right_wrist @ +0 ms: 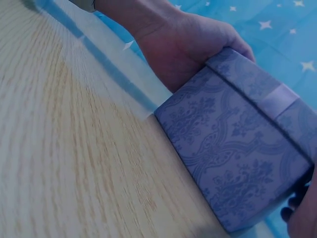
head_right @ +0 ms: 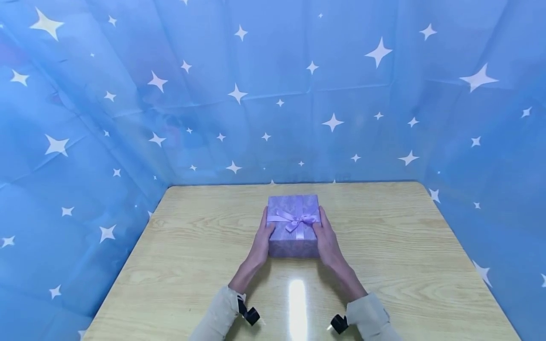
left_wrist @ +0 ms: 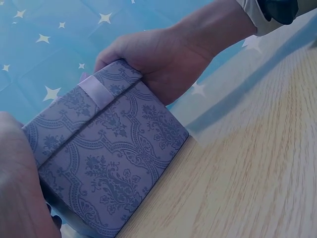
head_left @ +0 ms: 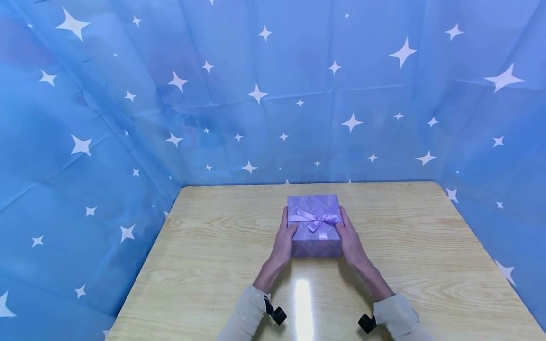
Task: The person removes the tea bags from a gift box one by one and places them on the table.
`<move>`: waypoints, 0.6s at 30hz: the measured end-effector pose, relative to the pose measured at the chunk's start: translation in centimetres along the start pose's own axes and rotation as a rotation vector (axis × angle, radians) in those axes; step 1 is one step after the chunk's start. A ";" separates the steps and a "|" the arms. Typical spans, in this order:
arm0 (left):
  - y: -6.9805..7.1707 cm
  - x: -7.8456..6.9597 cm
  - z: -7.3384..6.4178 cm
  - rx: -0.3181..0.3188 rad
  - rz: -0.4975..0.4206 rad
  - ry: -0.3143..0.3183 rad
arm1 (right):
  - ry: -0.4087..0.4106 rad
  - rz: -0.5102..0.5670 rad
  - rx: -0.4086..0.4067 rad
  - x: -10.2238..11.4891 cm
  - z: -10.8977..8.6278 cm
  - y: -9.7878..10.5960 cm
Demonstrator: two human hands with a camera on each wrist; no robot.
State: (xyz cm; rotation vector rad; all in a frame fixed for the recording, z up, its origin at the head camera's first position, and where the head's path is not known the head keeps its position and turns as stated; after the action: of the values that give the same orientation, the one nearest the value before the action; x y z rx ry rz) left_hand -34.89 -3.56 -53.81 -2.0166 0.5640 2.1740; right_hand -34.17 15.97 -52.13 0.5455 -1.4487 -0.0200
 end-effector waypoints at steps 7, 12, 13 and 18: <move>-0.1 0.0 0.2 0.003 -0.008 0.013 | 0.023 0.007 -0.014 0.5 -0.2 0.3; 0.0 -0.4 0.2 0.004 -0.002 0.000 | 0.049 0.014 -0.020 1.2 -0.5 0.3; 0.0 -0.6 0.1 0.005 -0.003 -0.008 | 0.055 0.014 -0.024 1.3 -0.5 0.4; 0.3 -1.4 0.0 0.000 0.004 -0.040 | 0.076 0.006 -0.032 1.8 -0.5 0.4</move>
State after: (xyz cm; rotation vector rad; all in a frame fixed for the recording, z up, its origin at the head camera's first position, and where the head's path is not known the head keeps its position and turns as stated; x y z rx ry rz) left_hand -34.84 -3.63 -52.34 -1.9690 0.5634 2.2110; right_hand -33.54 15.89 -50.33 0.5108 -1.3740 -0.0177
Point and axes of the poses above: each hand's wrist, its own z-axis towards the middle knuckle, its own y-axis out of the back of the hand, x = y × z, the point moved 10 cm from there along z, towards the middle knuckle, and after that the axes turned 15 degrees about x, right-handed, at the moved point
